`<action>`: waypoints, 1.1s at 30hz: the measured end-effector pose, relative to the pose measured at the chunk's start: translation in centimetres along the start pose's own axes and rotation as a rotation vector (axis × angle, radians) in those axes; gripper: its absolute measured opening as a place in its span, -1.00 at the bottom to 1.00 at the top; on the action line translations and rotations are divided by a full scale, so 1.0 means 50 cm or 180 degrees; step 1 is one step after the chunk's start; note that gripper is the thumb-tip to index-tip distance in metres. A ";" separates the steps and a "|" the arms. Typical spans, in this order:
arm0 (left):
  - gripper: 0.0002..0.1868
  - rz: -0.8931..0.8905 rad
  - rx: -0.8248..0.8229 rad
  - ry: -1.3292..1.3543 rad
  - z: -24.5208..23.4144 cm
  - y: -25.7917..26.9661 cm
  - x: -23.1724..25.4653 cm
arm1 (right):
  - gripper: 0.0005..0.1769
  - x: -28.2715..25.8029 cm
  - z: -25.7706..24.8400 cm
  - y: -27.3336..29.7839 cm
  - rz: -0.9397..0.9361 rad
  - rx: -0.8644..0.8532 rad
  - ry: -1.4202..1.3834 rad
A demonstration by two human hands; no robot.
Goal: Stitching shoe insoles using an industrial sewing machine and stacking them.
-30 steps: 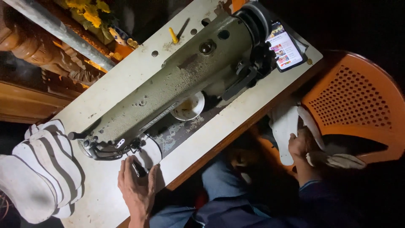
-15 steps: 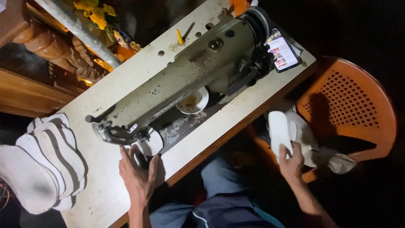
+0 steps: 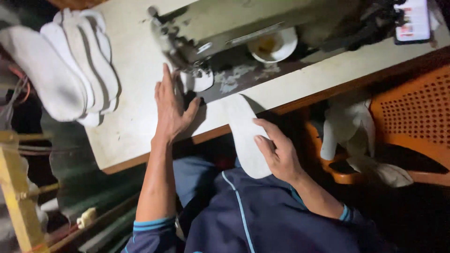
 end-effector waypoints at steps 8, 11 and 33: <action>-0.10 -0.0077 -0.0114 -0.0044 -0.003 -0.005 -0.009 | -0.64 -0.005 0.096 -0.074 0.0215 -0.0483 -0.0204; -0.16 -0.0151 -0.0129 -0.0007 -0.003 -0.010 -0.007 | -0.63 0.006 0.107 -0.085 0.0242 -0.0449 -0.0184; -0.26 -0.0447 -0.0450 -0.0371 0.006 -0.032 -0.038 | -0.58 0.061 0.155 -0.136 0.0669 -0.0570 -0.0216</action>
Point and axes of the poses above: each hand's wrist, its own y-axis away from the middle knuckle, its own z-axis out of the palm, x = y × z, the point moved 4 cm from there along -y, towards the middle knuckle, and after that the axes turned 1 degree about -x, right-handed, at the moved point
